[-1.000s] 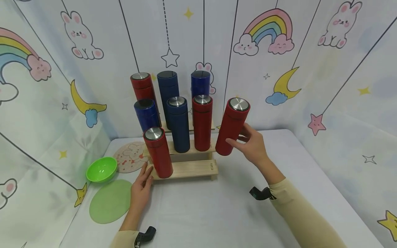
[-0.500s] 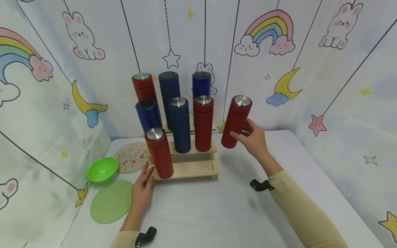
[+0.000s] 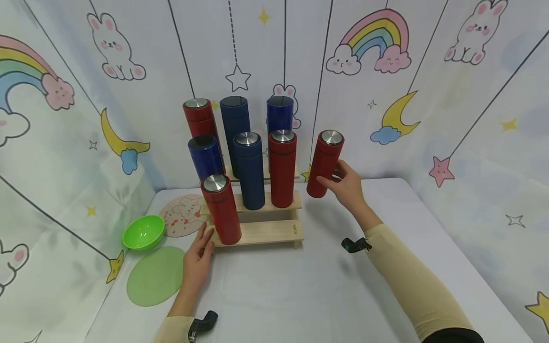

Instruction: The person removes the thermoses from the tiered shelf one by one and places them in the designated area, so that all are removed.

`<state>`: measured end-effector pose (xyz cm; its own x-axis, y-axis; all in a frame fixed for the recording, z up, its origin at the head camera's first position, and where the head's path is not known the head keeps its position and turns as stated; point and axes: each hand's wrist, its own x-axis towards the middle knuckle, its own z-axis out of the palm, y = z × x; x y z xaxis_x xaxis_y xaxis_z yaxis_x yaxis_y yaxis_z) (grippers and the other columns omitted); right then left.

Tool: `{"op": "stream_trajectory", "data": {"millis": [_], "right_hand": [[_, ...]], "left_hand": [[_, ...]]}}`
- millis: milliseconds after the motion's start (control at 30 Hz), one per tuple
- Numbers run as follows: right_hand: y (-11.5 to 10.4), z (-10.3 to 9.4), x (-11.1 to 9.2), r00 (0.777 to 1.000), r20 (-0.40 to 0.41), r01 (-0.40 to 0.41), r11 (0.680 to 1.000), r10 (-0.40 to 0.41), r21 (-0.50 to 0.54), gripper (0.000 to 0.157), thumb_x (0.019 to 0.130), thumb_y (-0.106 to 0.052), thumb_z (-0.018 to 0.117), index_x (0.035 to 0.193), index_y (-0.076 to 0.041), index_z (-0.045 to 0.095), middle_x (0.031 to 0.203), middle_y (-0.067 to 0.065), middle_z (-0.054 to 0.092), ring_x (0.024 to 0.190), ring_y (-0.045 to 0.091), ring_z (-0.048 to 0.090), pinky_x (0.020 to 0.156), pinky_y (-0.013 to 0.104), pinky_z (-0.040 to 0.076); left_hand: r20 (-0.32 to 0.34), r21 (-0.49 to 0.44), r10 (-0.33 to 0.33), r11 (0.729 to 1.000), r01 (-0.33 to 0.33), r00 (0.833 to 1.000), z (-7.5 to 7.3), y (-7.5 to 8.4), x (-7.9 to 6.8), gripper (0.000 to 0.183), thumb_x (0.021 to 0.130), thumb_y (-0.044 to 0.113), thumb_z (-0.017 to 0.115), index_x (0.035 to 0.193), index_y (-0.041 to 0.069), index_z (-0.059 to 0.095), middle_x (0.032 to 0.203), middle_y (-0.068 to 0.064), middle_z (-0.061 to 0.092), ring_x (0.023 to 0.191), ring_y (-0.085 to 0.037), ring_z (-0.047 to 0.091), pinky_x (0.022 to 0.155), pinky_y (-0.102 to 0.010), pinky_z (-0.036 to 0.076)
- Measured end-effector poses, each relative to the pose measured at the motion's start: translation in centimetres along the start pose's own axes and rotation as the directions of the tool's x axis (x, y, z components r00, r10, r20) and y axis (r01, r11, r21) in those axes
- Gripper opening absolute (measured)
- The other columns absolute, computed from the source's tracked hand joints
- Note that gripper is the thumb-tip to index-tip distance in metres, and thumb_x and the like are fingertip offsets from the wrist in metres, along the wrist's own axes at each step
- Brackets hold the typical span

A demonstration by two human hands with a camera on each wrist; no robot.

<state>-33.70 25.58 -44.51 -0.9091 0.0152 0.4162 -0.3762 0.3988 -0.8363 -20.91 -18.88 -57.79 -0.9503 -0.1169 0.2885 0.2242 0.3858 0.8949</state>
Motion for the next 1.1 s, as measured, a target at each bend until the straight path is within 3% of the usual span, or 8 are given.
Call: {"op": "stream_trajectory", "data": {"millis": [200, 633, 1100], "right_hand": [[1.6, 0.7, 0.3, 1.000, 0.001, -0.024, 1.000, 0.024, -0.016, 0.067, 0.096, -0.031, 0.087, 0.153, -0.011, 0.056, 0.146, 0.011, 0.066, 0.132, 0.033, 0.064, 0.109, 0.052, 0.053], [4.2, 1.9, 0.3, 0.998, -0.006, -0.056, 0.998, 0.056, -0.027, 0.068, 0.094, -0.029, 0.089, 0.150, -0.008, 0.057, 0.144, 0.016, 0.066, 0.132, 0.037, 0.064, 0.109, 0.054, 0.053], [5.5, 2.8, 0.2, 0.995, -0.008, -0.098, 0.993, 0.097, -0.073, 0.070, 0.095, -0.032, 0.087, 0.151, -0.006, 0.055, 0.146, 0.018, 0.064, 0.134, 0.039, 0.063, 0.110, 0.053, 0.053]], "left_hand": [[0.003, 0.002, 0.006, 1.000, -0.006, 1.000, 0.0, -0.1, -0.1, 0.041, 0.114, 0.010, 0.056, 0.153, 0.000, 0.059, 0.174, -0.008, 0.036, 0.159, -0.032, 0.034, 0.102, -0.004, 0.038], [0.006, -0.011, 0.017, 1.000, -0.017, 1.000, -0.1, -0.3, 0.0, 0.041, 0.114, 0.010, 0.056, 0.154, -0.001, 0.058, 0.174, -0.008, 0.036, 0.159, -0.033, 0.033, 0.102, -0.005, 0.039], [0.005, -0.001, -0.010, 1.000, 0.010, 1.000, -0.1, 0.1, -0.2, 0.041, 0.114, 0.011, 0.056, 0.154, 0.001, 0.059, 0.174, -0.006, 0.036, 0.159, -0.031, 0.033, 0.102, -0.004, 0.038]]}}
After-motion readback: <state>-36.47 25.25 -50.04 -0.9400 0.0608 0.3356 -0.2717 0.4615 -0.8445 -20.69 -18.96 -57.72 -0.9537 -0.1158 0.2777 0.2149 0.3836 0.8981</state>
